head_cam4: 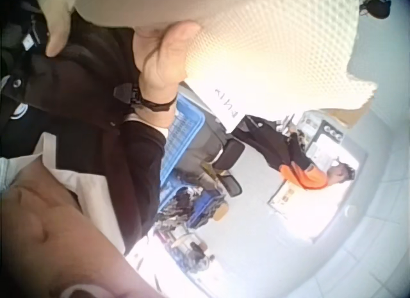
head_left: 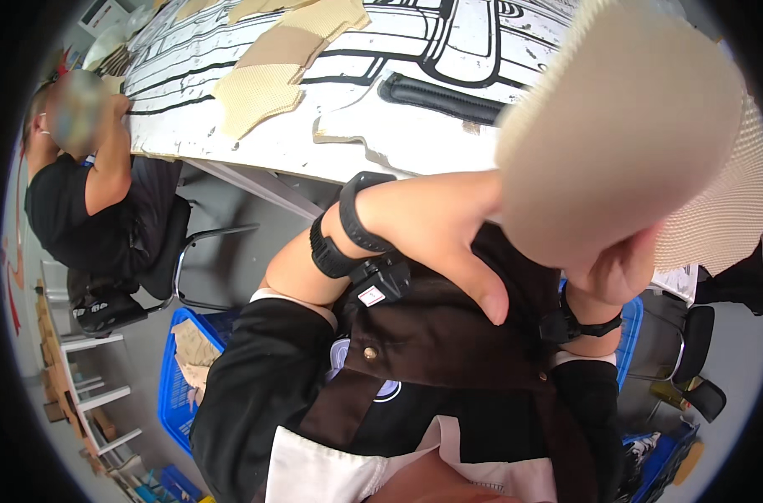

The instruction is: The recorder is aligning and assembling shoe upper components over a curved guide tool on a work table.

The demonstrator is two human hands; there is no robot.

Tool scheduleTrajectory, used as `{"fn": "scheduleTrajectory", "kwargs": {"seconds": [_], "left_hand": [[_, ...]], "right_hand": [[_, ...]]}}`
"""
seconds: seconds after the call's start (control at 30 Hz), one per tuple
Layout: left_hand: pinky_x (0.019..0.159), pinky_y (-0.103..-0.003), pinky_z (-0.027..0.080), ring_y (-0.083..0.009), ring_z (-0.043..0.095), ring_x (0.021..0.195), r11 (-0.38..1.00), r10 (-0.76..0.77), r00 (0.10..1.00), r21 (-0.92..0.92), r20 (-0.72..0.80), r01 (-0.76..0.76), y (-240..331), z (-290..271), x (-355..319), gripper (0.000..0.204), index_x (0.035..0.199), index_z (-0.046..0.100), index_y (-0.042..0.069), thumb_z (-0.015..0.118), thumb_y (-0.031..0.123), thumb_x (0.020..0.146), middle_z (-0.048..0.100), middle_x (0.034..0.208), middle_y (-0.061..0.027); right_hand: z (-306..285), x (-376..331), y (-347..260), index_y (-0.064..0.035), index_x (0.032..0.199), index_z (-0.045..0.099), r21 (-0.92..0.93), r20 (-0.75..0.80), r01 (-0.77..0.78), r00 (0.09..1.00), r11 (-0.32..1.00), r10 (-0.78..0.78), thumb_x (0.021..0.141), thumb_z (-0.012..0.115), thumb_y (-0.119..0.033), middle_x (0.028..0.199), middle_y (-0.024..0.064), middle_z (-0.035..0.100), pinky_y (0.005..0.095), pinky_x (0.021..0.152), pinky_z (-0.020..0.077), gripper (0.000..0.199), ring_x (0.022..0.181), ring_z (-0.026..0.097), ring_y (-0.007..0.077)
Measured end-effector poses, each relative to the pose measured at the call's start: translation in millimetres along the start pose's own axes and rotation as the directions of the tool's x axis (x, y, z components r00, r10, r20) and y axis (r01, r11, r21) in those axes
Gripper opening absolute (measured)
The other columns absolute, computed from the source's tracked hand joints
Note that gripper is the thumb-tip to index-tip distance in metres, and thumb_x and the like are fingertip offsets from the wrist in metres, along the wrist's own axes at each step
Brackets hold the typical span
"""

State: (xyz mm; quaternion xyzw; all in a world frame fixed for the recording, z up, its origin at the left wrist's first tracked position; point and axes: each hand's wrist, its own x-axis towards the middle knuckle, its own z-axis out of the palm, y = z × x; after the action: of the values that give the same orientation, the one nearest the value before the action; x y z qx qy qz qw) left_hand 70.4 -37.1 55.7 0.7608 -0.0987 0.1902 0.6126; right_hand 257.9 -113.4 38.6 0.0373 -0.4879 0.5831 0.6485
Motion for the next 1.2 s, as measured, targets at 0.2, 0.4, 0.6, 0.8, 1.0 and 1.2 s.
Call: {"fn": "scheduleTrajectory", "kwargs": {"seconds": [0.2, 0.4, 0.6, 0.8, 1.0, 1.2], "left_hand": [[0.094, -0.032, 0.039, -0.0215, 0.052, 0.110, 0.975, 0.215, 0.545, 0.151, -0.811, -0.161, 7, 22, -38, 0.047, 0.128, 0.045, -0.006, 0.059, 0.012, 0.087, 0.056, 0.120, -0.0121], [0.080, -0.030, 0.048, -0.0178, 0.059, 0.091, 0.985, 0.114, 0.440, 0.158, -0.891, 0.065, 23, 1, -67, 0.037, 0.121, 0.050, -0.005, 0.059, 0.006, 0.086, 0.061, 0.104, -0.0102], [0.070, -0.028, 0.050, -0.0172, 0.060, 0.082, 0.999, -0.027, 0.569, 0.001, -0.822, 0.049, 28, 3, -63, 0.030, 0.111, 0.055, -0.004, 0.063, 0.004, 0.083, 0.062, 0.095, -0.0101], [0.075, -0.029, 0.048, -0.0161, 0.060, 0.084, 0.891, 0.152, 0.639, 0.385, -0.754, 0.242, 18, 2, -47, 0.026, 0.107, 0.059, -0.003, 0.064, 0.007, 0.083, 0.063, 0.096, -0.0077], [0.080, -0.029, 0.047, -0.0188, 0.060, 0.091, 0.963, -0.084, 0.566, 0.080, -0.820, 0.258, 21, 8, -37, 0.031, 0.108, 0.061, -0.001, 0.068, 0.008, 0.080, 0.064, 0.101, -0.0090], [0.080, -0.032, 0.048, -0.0201, 0.060, 0.091, 0.873, 0.211, 0.629, 0.434, -0.748, 0.222, -7, 11, -63, 0.038, 0.113, 0.056, -0.001, 0.070, 0.011, 0.079, 0.062, 0.102, -0.0102]], "right_hand": [[15, -1, 1, 0.0020, 0.130, 0.036, -0.796, -0.313, -0.169, 0.937, 0.581, -0.156, 0.089, 0.057, -0.020, 0.109, 0.0120, 0.056, 0.0285, 0.066, 0.0487, 0.051, 0.079, 0.059, 0.0190], [6, -2, -27, 0.0061, 0.106, 0.052, -0.693, -0.505, -0.418, 0.863, 0.587, 0.018, 0.090, 0.056, -0.008, 0.082, 0.0108, 0.060, 0.0241, 0.045, 0.0471, 0.022, 0.056, 0.056, 0.0127], [-5, 1, -41, 0.0086, 0.104, 0.052, -0.552, -0.563, -0.350, 0.826, 0.757, -0.029, 0.092, 0.054, -0.010, 0.083, 0.0159, 0.062, 0.0288, 0.060, 0.0532, 0.023, 0.068, 0.063, 0.0197], [10, 3, -13, 0.0117, 0.119, 0.045, -0.500, -0.539, -0.201, 0.833, 0.842, -0.121, 0.074, 0.068, 0.006, 0.103, 0.0166, 0.061, 0.0330, 0.088, 0.0478, 0.051, 0.101, 0.060, 0.0235], [6, 1, 8, 0.0087, 0.118, 0.049, -0.459, -0.601, -0.260, 0.795, 0.850, -0.081, 0.069, 0.071, 0.009, 0.111, 0.0146, 0.059, 0.0324, 0.090, 0.0462, 0.054, 0.102, 0.059, 0.0219], [8, -8, 38, 0.0018, 0.121, 0.049, -0.544, -0.361, 0.049, 0.887, 0.838, -0.287, 0.070, 0.075, 0.002, 0.114, 0.0108, 0.058, 0.0314, 0.088, 0.0457, 0.057, 0.100, 0.058, 0.0201]]}}
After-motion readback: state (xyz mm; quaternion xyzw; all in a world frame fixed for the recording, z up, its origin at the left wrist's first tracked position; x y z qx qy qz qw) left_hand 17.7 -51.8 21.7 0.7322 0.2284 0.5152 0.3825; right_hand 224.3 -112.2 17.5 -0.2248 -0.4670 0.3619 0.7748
